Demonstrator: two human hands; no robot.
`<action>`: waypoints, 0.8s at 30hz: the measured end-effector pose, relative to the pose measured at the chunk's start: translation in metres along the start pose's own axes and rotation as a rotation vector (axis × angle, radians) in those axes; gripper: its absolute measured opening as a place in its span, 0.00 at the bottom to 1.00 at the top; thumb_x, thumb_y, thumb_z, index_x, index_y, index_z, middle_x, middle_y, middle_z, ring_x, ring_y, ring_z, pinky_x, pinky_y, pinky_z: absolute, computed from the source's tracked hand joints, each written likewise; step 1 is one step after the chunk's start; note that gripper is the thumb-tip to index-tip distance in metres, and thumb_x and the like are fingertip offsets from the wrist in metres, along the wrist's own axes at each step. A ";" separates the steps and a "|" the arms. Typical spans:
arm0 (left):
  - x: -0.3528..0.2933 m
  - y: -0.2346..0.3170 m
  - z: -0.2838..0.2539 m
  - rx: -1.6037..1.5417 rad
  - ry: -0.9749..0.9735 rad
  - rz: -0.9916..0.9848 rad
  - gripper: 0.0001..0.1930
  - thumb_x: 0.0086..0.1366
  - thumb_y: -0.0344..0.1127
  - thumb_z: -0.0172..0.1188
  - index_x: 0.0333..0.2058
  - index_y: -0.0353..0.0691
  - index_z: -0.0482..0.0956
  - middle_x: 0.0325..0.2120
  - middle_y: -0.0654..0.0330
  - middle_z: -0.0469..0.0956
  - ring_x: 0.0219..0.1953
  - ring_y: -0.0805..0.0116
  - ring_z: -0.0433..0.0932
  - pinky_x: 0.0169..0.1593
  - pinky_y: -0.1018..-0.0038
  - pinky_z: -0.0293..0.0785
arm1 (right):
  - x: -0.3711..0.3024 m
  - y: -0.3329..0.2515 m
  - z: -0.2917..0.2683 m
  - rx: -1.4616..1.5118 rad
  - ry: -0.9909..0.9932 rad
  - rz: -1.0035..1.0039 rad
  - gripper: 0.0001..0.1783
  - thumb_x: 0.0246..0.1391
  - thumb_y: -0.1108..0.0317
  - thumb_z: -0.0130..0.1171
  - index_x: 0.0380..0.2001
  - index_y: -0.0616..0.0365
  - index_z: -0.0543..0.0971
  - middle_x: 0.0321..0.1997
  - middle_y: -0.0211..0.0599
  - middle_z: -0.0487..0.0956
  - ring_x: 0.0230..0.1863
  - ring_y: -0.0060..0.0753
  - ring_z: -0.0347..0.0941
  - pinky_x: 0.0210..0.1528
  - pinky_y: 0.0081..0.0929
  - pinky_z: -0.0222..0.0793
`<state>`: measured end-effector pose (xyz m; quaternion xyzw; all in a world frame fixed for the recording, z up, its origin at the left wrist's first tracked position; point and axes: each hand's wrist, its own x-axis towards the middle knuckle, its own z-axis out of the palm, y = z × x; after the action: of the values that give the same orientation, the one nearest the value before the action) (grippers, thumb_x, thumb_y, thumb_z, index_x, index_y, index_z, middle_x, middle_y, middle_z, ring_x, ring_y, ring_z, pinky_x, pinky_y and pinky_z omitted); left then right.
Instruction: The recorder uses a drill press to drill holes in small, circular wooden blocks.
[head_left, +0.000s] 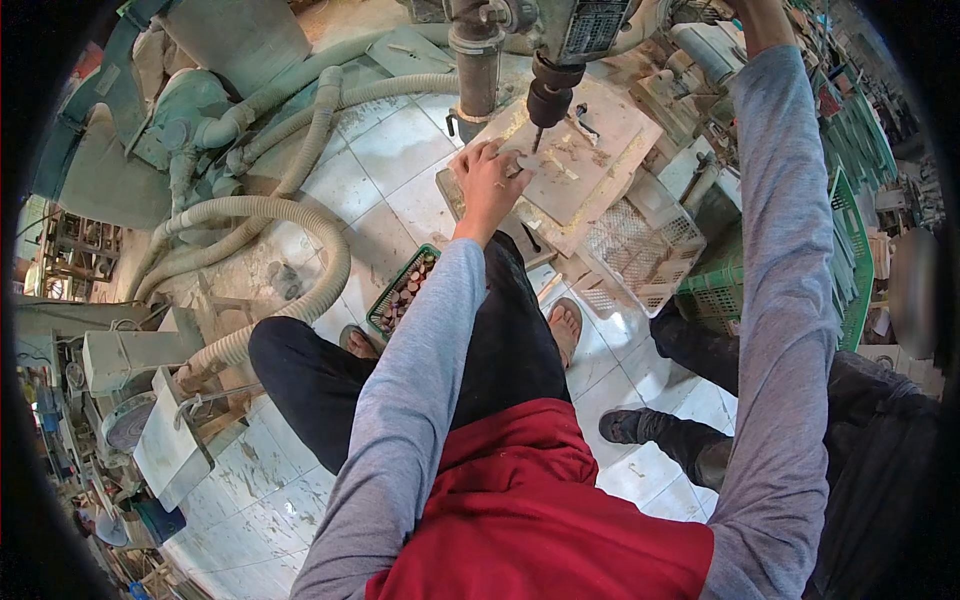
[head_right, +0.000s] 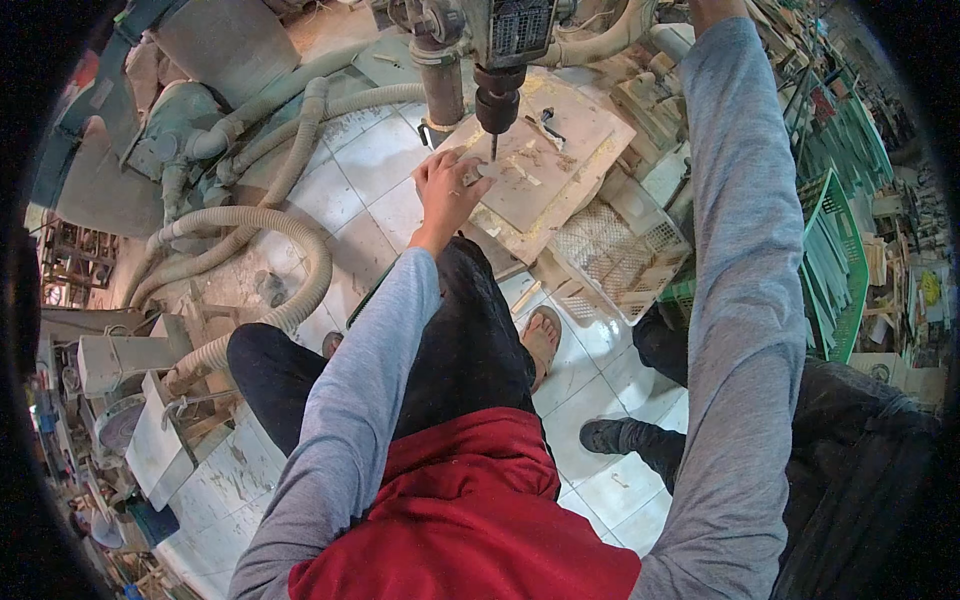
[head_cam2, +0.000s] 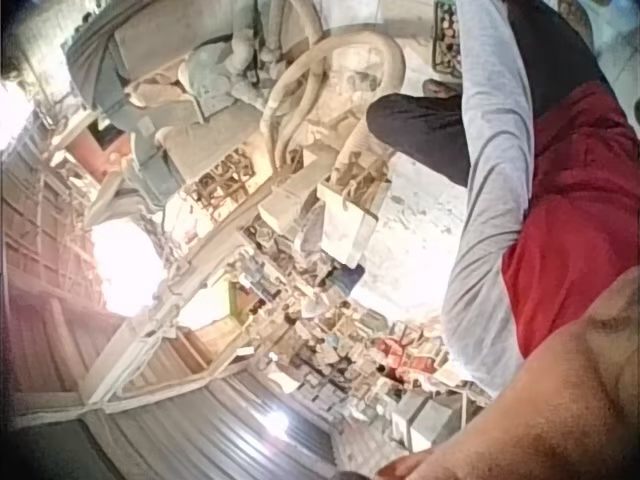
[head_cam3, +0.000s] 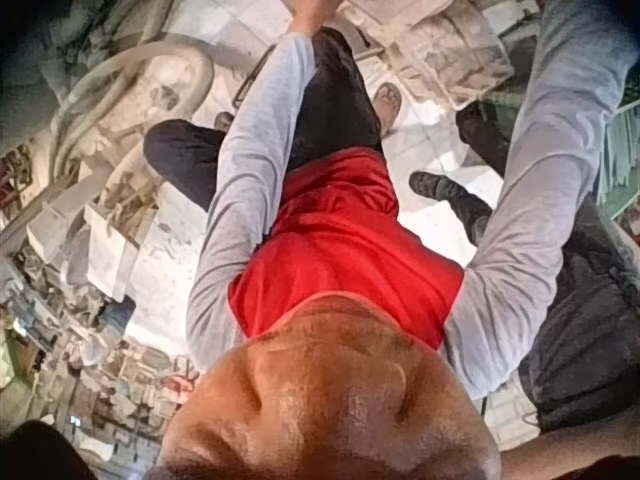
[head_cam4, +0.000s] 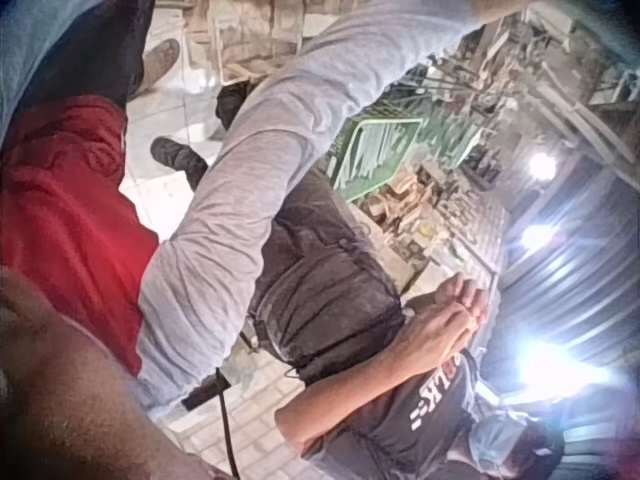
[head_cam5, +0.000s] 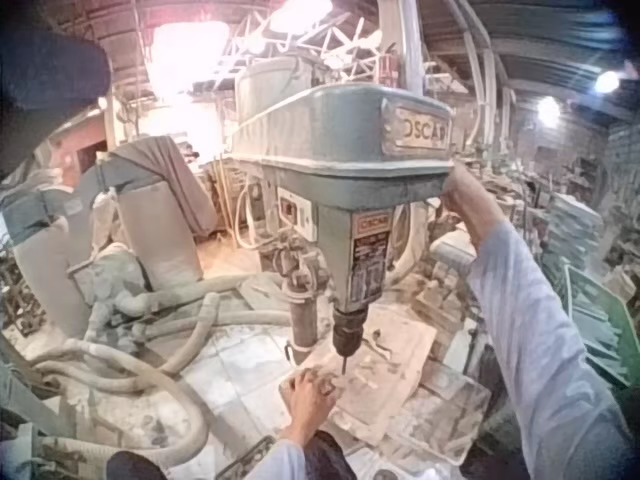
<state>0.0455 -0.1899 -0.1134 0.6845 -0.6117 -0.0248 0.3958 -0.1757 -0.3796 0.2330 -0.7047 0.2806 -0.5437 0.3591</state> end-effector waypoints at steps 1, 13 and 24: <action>0.002 0.001 0.002 -0.008 0.009 0.017 0.20 0.51 0.46 0.70 0.41 0.43 0.84 0.54 0.53 0.74 0.61 0.52 0.64 0.63 0.55 0.50 | 0.000 0.001 0.000 -0.005 -0.001 -0.007 0.14 0.61 0.61 0.53 0.40 0.61 0.79 0.36 0.36 0.81 0.34 0.30 0.78 0.34 0.28 0.75; 0.000 0.010 0.009 0.006 0.076 -0.006 0.19 0.52 0.48 0.70 0.40 0.46 0.85 0.52 0.58 0.75 0.58 0.54 0.68 0.62 0.56 0.55 | 0.027 0.000 0.004 -0.006 -0.148 -0.036 0.14 0.59 0.61 0.56 0.39 0.60 0.79 0.37 0.36 0.81 0.34 0.31 0.78 0.31 0.31 0.75; 0.000 0.010 0.010 0.007 0.139 -0.013 0.17 0.51 0.47 0.70 0.37 0.47 0.85 0.51 0.58 0.75 0.57 0.57 0.68 0.60 0.59 0.58 | -0.021 -0.029 0.029 -0.252 0.088 -0.067 0.15 0.62 0.57 0.51 0.40 0.57 0.78 0.34 0.34 0.80 0.33 0.29 0.78 0.30 0.27 0.73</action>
<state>0.0318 -0.1946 -0.1147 0.6899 -0.5784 0.0222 0.4348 -0.1525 -0.3402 0.2402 -0.7287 0.3383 -0.5464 0.2368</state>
